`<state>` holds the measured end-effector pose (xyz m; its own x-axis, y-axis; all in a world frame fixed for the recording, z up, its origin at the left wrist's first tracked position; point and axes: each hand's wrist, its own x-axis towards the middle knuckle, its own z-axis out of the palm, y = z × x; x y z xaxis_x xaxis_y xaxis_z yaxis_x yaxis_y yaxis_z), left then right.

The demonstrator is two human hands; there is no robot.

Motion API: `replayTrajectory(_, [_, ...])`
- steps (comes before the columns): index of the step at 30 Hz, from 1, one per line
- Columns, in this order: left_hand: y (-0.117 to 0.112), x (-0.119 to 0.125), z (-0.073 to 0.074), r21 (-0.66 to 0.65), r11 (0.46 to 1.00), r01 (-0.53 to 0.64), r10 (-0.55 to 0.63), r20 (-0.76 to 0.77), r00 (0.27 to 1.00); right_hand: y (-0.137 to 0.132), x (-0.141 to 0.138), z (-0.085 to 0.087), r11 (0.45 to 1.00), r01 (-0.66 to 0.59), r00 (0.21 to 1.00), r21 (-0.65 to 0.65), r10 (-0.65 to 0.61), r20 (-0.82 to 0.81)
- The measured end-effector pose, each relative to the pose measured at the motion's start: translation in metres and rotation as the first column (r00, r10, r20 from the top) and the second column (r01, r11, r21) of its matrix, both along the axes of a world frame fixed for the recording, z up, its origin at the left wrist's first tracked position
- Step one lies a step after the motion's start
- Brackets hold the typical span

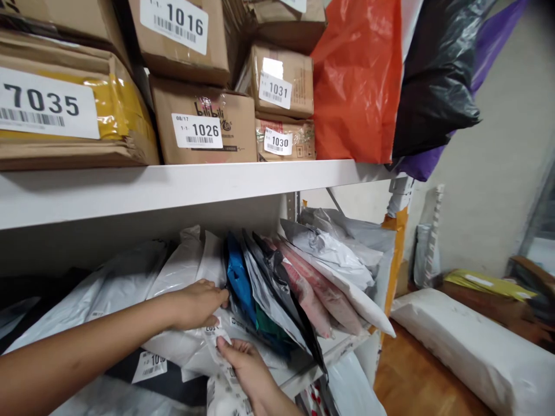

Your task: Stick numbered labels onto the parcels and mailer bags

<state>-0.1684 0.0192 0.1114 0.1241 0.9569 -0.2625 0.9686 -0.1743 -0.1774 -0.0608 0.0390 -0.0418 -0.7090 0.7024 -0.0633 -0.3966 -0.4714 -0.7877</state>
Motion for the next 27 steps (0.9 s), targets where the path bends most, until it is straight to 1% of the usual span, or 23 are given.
replayTrajectory(2, [-0.001,-0.002,-0.002,0.014,1.0,0.027,-0.027,-0.028,0.999,-0.004,-0.002,-0.007,0.999,0.036,0.999,0.0,-0.036,0.001])
replayTrajectory(4, [-0.002,-0.006,-0.004,0.041,0.998,0.037,-0.037,-0.006,0.999,-0.008,-0.002,-0.013,0.999,0.036,0.998,0.023,-0.035,-0.047])
replayTrajectory(7, [-0.005,-0.013,-0.007,0.074,0.995,0.061,-0.069,0.118,0.991,-0.01,0.004,-0.016,0.999,-0.024,0.993,0.046,0.029,-0.117])
replayTrajectory(9, [-0.008,-0.018,-0.007,0.06,0.993,0.097,-0.107,0.198,0.974,-0.008,0.01,-0.016,0.996,-0.058,0.988,0.068,0.067,-0.136])
replayTrajectory(12, [-0.015,-0.023,-0.009,0.059,0.989,0.138,-0.148,0.218,0.965,-0.005,0.011,-0.02,0.988,-0.093,0.985,0.126,0.11,-0.131])
replayTrajectory(14, [-0.018,-0.025,-0.011,0.086,0.983,0.16,-0.174,0.191,0.966,-0.005,0.007,-0.032,0.983,-0.095,0.99,0.155,0.111,-0.092])
replayTrajectory(17, [-0.021,-0.024,-0.016,0.124,0.974,0.188,-0.206,0.158,0.966,-0.006,0.002,-0.064,0.98,-0.038,0.999,0.197,0.038,0.005])
replayTrajectory(19, [-0.022,-0.021,-0.021,0.165,0.968,0.19,-0.209,0.108,0.972,-0.007,0.006,-0.084,0.979,0.018,0.999,0.201,-0.025,0.035])
replayTrajectory(20, [-0.022,-0.021,-0.024,0.187,0.963,0.193,-0.208,0.066,0.976,-0.007,0.01,-0.091,0.981,0.05,0.998,0.188,-0.057,0.03])
replayTrajectory(21, [-0.023,-0.02,-0.027,0.203,0.958,0.2,-0.208,0.017,0.978,-0.006,0.016,-0.093,0.983,0.066,0.997,0.17,-0.07,0.014])
replayTrajectory(22, [-0.023,-0.02,-0.029,0.21,0.954,0.212,-0.209,-0.036,0.977,-0.004,0.023,-0.092,0.986,0.054,0.999,0.155,-0.053,-0.011])
replayTrajectory(24, [-0.025,-0.02,-0.028,0.199,0.954,0.223,-0.204,-0.113,0.972,0.0,0.037,-0.08,0.989,-0.01,0.996,0.147,0.022,-0.081])
replayTrajectory(25, [-0.026,-0.018,-0.024,0.177,0.962,0.209,-0.191,-0.112,0.975,0.003,0.043,-0.07,0.987,-0.041,0.991,0.153,0.06,-0.121])
replayTrajectory(27, [-0.029,-0.01,-0.014,0.157,0.975,0.156,-0.154,-0.027,0.988,0.007,0.053,-0.052,0.983,-0.054,0.978,0.177,0.087,-0.188])
